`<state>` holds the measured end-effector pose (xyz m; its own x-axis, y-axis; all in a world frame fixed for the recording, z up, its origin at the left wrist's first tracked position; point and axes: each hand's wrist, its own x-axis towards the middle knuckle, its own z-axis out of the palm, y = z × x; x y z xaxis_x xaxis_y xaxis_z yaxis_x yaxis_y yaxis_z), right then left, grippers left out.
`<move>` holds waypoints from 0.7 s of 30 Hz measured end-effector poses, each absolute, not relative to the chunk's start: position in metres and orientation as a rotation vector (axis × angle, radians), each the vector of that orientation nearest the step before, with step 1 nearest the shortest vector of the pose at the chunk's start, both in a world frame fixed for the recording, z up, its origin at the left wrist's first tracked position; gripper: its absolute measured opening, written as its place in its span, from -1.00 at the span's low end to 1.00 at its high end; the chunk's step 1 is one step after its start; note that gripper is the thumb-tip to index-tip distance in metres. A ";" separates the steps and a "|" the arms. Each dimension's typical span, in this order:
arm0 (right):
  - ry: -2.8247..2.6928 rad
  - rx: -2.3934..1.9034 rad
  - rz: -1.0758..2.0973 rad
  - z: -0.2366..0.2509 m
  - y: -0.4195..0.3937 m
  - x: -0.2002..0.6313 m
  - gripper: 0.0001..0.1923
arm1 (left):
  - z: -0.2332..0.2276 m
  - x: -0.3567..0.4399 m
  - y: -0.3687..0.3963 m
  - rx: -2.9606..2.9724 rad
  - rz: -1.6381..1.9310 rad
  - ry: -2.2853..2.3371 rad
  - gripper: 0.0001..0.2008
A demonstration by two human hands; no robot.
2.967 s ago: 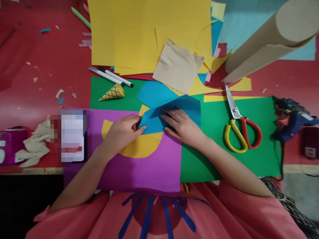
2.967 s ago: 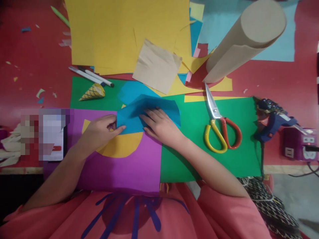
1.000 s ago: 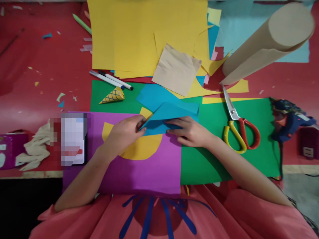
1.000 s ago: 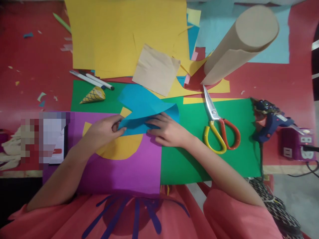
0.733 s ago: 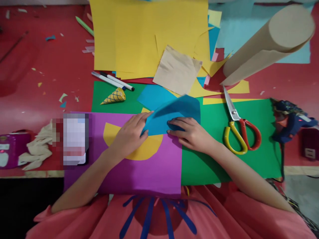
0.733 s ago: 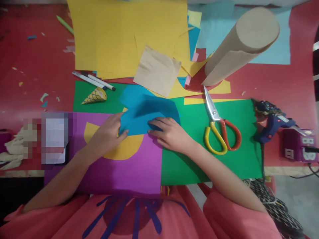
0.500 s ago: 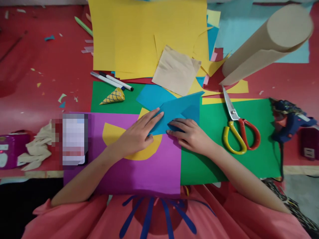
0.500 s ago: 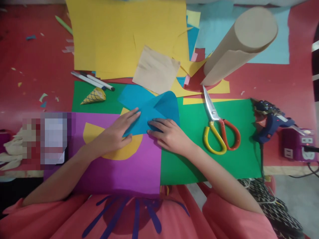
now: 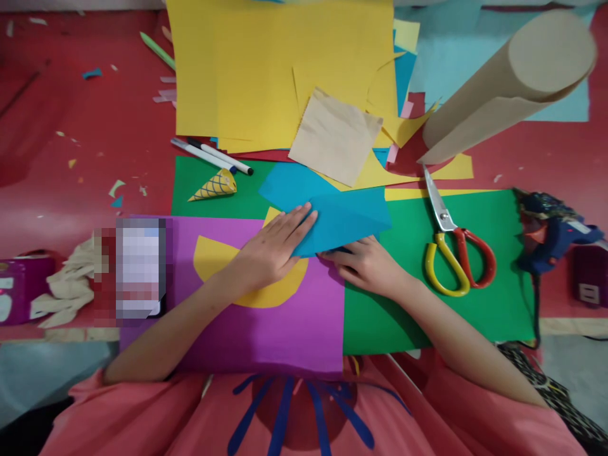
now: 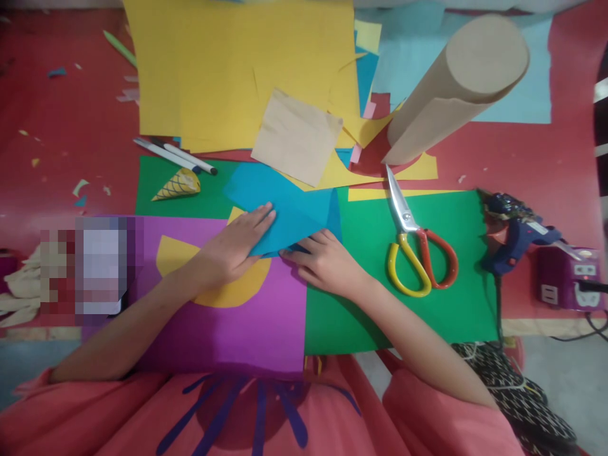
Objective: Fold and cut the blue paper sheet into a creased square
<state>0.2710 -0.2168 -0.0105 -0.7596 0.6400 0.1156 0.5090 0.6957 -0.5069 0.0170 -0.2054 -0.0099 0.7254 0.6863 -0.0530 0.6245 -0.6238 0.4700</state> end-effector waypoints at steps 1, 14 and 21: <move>-2.626 -0.912 0.669 -0.010 -0.216 0.271 -0.69 | -0.012 0.017 -0.206 2.488 0.171 1.005 -0.29; -2.744 -1.094 0.184 -0.030 -0.205 0.240 -0.58 | -0.023 0.020 -0.213 2.629 0.159 1.093 -0.30; -2.753 -1.115 0.088 -0.036 -0.208 0.240 -0.58 | -0.021 0.020 -0.213 2.637 0.127 1.092 -0.29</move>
<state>0.2398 -0.2080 -0.0363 -0.7060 0.6952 0.1348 0.6851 0.7187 -0.1184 0.0198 -0.2127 -0.0212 0.7098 0.7039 -0.0269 0.6791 -0.6735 0.2919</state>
